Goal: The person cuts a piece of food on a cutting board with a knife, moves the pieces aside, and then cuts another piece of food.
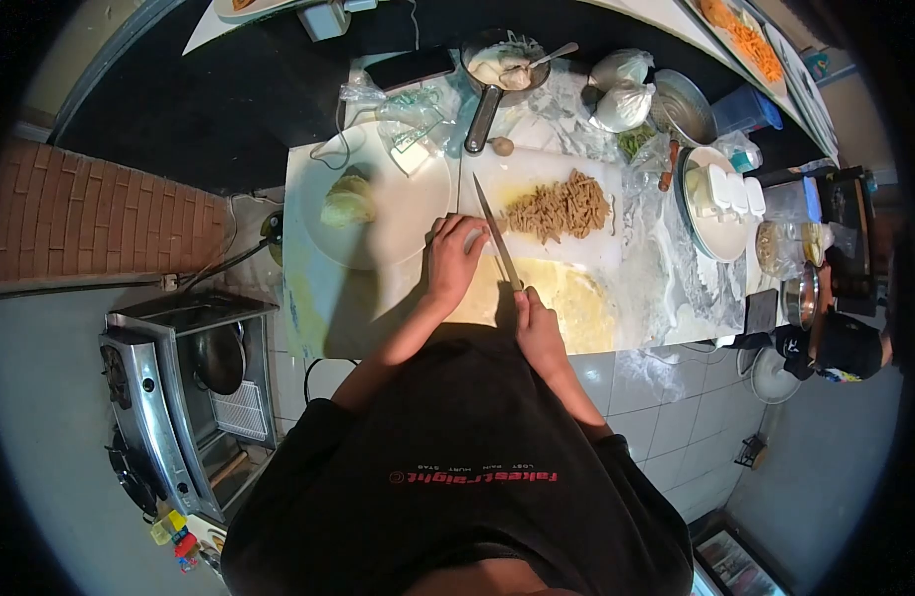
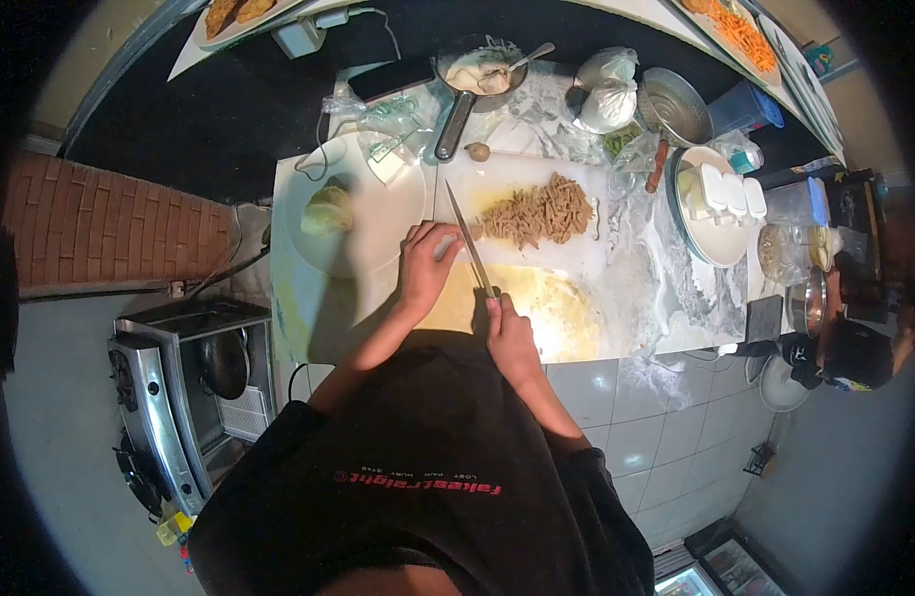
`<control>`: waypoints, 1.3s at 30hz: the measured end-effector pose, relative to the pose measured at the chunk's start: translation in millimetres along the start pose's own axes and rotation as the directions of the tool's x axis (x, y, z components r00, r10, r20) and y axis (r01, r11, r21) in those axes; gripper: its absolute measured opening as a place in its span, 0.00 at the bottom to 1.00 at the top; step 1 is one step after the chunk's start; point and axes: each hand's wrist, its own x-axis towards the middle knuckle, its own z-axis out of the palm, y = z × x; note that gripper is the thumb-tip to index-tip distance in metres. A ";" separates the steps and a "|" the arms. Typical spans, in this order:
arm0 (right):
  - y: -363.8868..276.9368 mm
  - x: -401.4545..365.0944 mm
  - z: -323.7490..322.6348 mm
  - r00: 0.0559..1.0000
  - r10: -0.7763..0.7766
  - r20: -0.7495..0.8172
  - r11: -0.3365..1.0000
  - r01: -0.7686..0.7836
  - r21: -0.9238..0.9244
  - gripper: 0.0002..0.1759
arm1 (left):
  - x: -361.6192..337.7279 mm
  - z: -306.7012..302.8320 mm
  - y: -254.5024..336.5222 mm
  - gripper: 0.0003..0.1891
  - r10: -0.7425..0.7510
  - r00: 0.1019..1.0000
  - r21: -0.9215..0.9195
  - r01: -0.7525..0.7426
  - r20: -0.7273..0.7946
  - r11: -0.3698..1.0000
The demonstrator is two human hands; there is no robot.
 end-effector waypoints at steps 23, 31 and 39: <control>-3.2 -3.4 -1.8 0.997 -0.035 -0.062 0.999 0.033 -0.034 0.22 | -1.2 2.8 -4.7 0.14 -0.036 0.999 0.004 0.036 0.016 0.999; -1.9 -4.5 -10.3 0.998 0.006 -0.062 0.999 -0.003 0.044 0.23 | 3.6 2.3 6.2 0.14 0.092 0.994 0.136 -0.098 0.054 0.986; 2.5 -4.1 -1.6 0.999 0.024 -0.028 1.000 -0.024 0.021 0.26 | 3.0 1.7 1.6 0.12 0.066 0.998 0.076 -0.067 0.022 0.995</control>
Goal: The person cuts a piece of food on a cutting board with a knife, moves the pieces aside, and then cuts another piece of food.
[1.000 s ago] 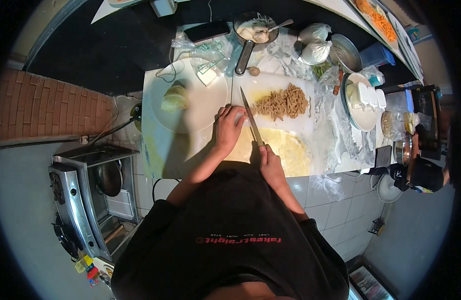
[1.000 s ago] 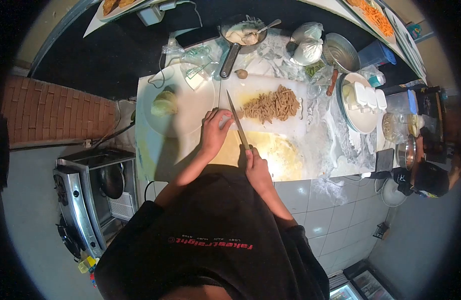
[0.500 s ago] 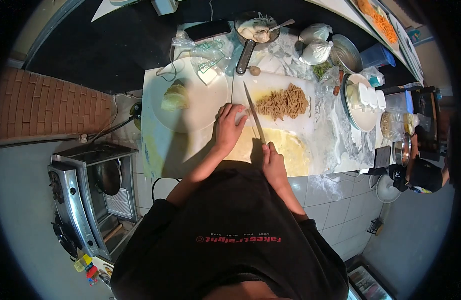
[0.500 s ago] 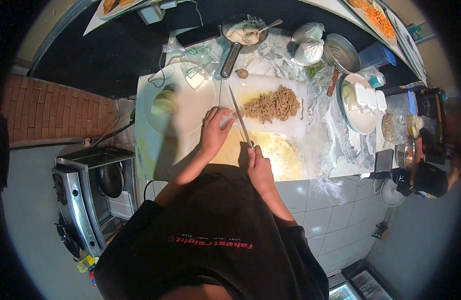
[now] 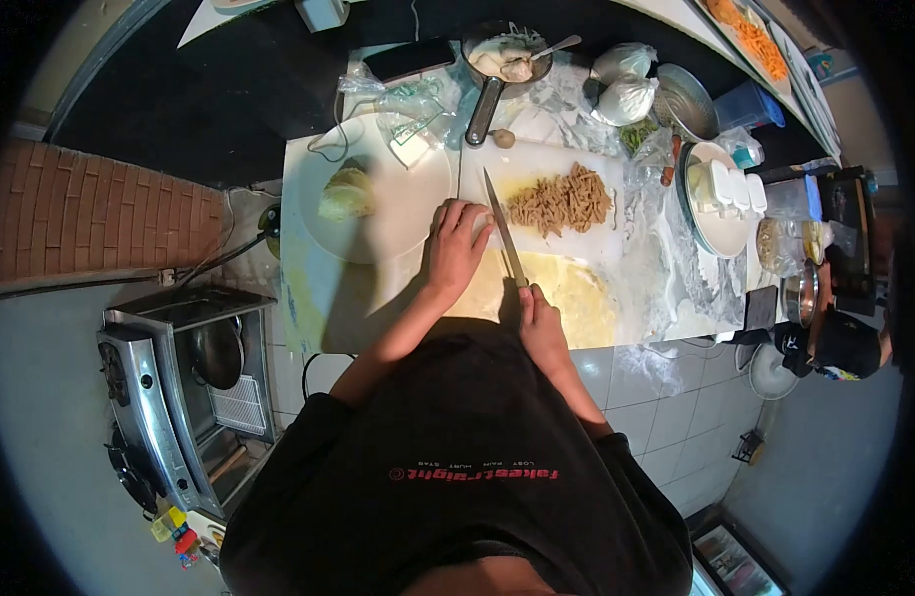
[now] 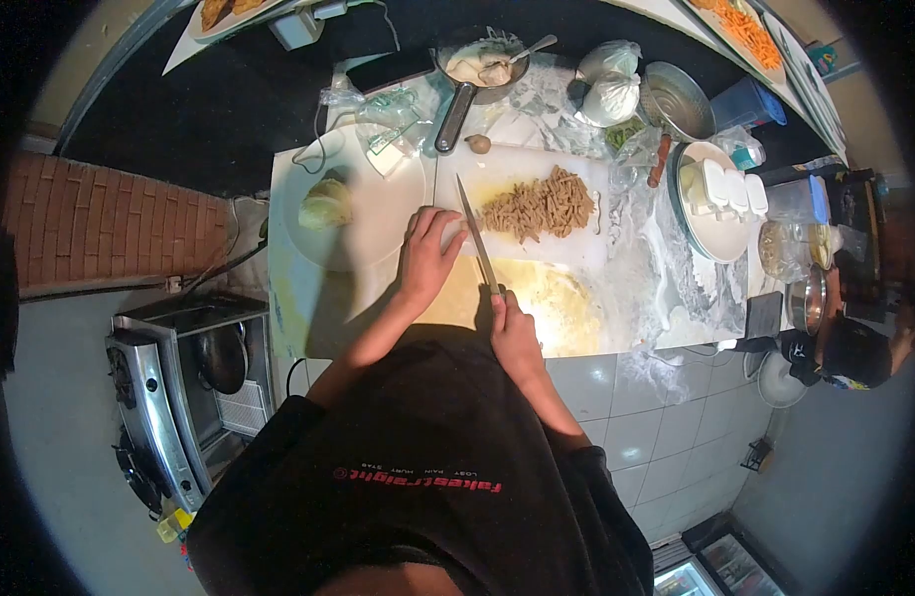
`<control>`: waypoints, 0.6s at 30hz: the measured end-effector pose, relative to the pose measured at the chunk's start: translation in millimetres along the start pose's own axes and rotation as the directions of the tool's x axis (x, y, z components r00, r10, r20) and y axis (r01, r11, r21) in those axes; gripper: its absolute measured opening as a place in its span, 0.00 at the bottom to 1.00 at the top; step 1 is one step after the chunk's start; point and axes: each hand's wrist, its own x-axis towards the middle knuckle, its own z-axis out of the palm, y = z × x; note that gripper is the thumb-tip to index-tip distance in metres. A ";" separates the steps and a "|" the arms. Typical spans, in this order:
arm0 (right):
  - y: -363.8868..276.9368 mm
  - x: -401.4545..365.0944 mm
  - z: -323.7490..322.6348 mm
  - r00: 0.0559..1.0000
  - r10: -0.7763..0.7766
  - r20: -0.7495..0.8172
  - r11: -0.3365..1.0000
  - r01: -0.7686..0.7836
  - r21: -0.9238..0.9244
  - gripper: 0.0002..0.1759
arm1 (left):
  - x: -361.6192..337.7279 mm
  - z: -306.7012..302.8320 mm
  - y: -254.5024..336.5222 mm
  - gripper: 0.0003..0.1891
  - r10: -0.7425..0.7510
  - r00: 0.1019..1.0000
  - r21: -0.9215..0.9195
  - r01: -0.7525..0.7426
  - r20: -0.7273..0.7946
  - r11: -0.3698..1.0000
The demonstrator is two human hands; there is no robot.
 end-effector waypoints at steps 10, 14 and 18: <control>2.9 2.4 3.9 1.000 -0.016 0.003 0.999 0.016 -0.036 0.24 | -1.7 1.3 -1.9 0.11 0.005 1.000 0.016 -0.005 0.002 1.000; -0.9 2.2 1.8 1.000 -0.003 0.016 0.999 0.004 -0.041 0.24 | -2.1 2.5 -2.6 0.11 -0.015 1.000 -0.016 0.015 -0.005 1.000; 1.5 2.5 2.8 1.000 0.005 0.020 0.999 -0.004 -0.039 0.24 | -2.1 4.5 -4.5 0.10 -0.022 1.000 -0.025 0.021 -0.022 0.999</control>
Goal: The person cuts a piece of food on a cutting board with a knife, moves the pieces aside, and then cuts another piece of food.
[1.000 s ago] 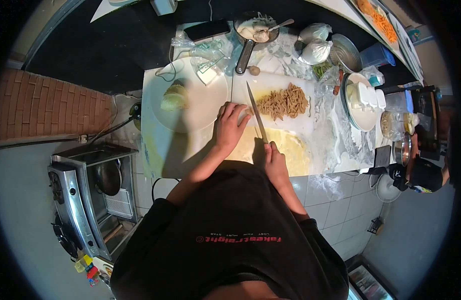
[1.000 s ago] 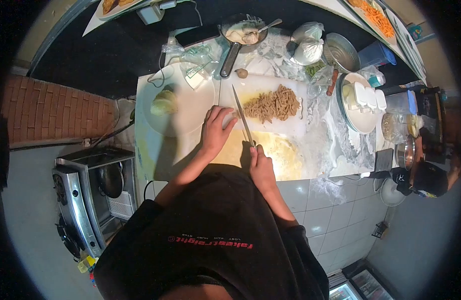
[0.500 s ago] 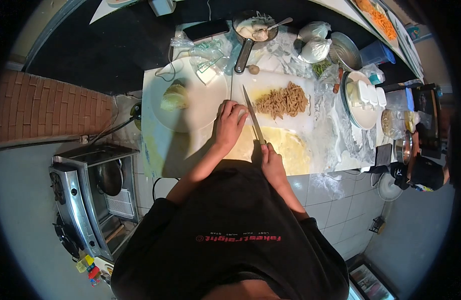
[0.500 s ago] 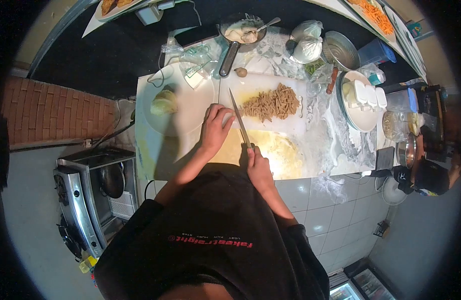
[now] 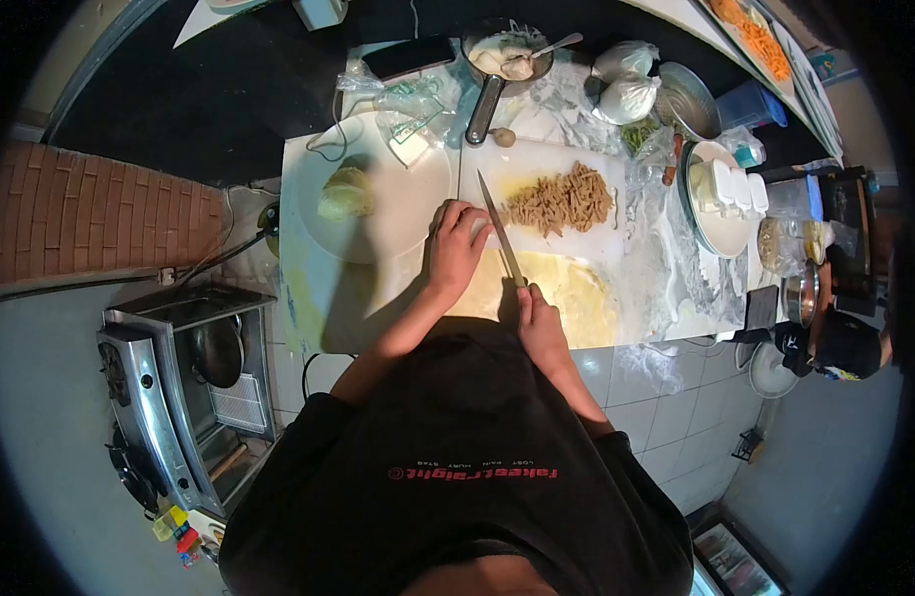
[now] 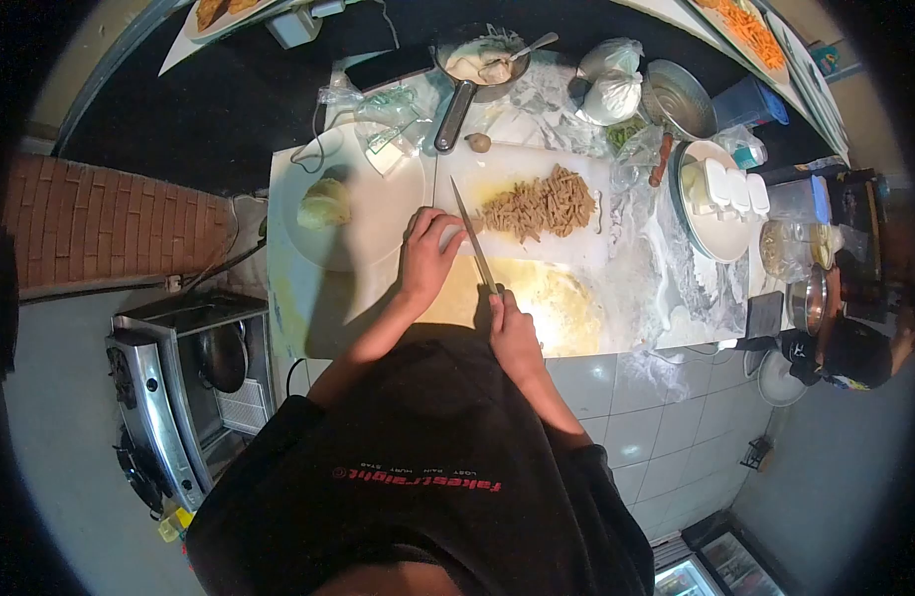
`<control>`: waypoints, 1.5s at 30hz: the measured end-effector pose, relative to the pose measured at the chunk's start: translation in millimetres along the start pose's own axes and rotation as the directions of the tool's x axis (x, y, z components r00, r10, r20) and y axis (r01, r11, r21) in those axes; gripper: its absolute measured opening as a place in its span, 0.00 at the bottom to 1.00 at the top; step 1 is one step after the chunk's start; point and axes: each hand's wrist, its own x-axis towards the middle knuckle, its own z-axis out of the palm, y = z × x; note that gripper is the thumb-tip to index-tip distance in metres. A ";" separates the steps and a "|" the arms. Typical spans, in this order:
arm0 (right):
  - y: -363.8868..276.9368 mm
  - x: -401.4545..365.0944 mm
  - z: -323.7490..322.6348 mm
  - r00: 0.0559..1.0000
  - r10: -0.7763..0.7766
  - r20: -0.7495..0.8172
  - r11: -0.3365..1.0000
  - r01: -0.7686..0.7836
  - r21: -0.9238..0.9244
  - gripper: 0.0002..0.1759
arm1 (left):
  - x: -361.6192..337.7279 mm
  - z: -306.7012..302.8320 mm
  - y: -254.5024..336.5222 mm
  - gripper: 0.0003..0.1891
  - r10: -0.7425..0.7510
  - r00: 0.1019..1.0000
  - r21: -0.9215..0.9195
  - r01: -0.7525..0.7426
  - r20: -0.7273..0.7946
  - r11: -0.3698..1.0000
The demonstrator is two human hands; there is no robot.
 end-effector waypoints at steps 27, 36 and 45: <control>-17.1 21.0 -23.6 0.966 0.097 0.240 0.962 -0.153 0.226 0.27 | -1.3 -0.5 1.0 0.08 0.005 1.000 -0.035 -0.005 -0.017 0.999; 35.6 6.9 0.9 0.977 -0.213 0.015 0.954 0.205 0.217 0.29 | -6.8 -3.8 2.7 0.09 0.033 0.999 0.025 -0.033 -0.009 0.999; 25.5 11.1 -30.9 0.860 -0.072 0.505 0.621 -0.358 0.697 0.24 | 15.9 1.0 19.6 0.07 -0.024 0.999 -0.208 0.032 0.042 0.978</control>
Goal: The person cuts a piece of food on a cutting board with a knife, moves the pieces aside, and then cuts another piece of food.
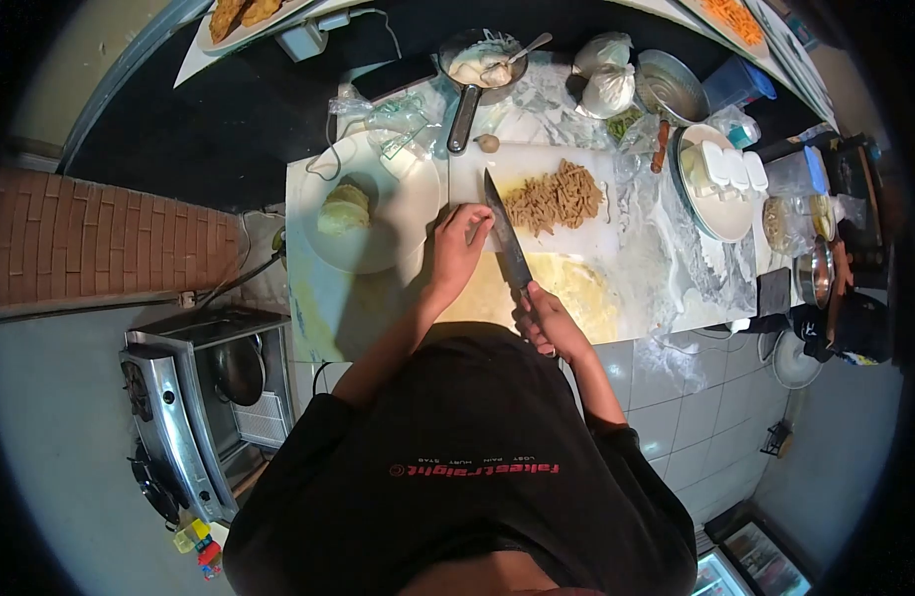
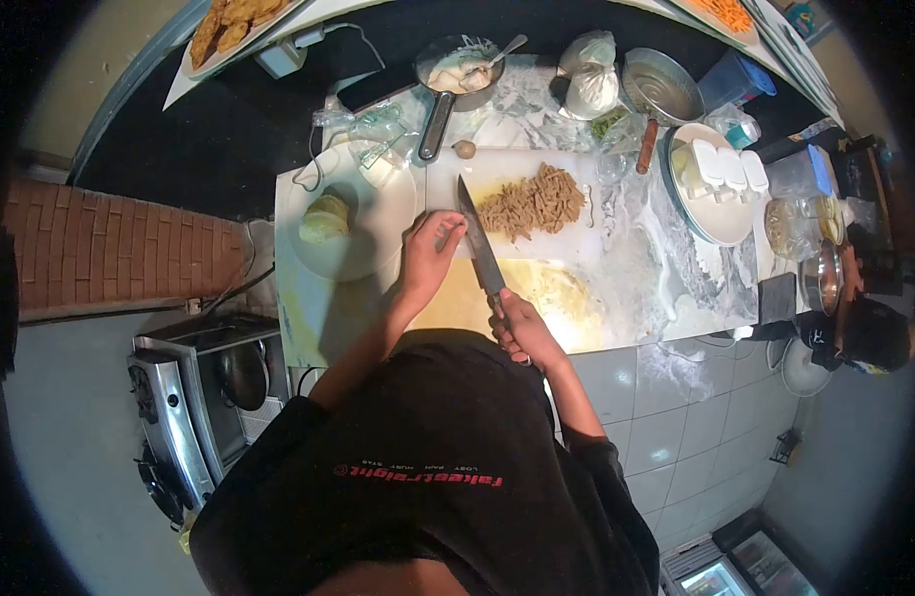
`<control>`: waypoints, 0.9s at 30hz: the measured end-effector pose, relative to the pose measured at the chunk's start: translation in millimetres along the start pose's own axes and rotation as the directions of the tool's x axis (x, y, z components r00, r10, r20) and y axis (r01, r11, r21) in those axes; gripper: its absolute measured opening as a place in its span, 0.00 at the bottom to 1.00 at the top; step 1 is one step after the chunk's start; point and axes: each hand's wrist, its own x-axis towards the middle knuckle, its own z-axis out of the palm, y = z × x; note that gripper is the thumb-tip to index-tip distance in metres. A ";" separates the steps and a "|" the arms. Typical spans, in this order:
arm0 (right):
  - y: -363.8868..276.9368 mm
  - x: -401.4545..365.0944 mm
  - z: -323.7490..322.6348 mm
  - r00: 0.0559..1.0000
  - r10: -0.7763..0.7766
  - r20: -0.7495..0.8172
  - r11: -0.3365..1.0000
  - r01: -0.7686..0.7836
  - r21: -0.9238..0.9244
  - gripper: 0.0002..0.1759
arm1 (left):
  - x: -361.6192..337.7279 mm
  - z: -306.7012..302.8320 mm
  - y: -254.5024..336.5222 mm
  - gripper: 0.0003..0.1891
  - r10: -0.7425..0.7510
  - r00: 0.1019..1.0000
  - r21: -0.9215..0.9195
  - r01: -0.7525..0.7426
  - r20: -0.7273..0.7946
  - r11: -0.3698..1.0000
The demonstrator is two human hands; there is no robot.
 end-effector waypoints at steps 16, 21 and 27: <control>-29.3 -25.5 -18.2 0.994 0.113 0.006 0.971 -0.112 0.212 0.25 | 8.3 2.7 -10.9 0.12 0.175 0.969 0.389 -0.231 0.175 0.892; -21.8 -20.9 -14.8 0.984 0.174 -0.023 0.977 -0.170 0.130 0.27 | 4.4 -6.4 -9.4 0.12 0.184 0.974 0.502 -0.224 0.129 0.835; -24.5 -18.5 -6.0 0.986 0.135 -0.097 0.990 -0.131 0.050 0.27 | 8.5 -3.1 -5.0 0.14 0.255 0.960 0.473 -0.280 0.117 0.835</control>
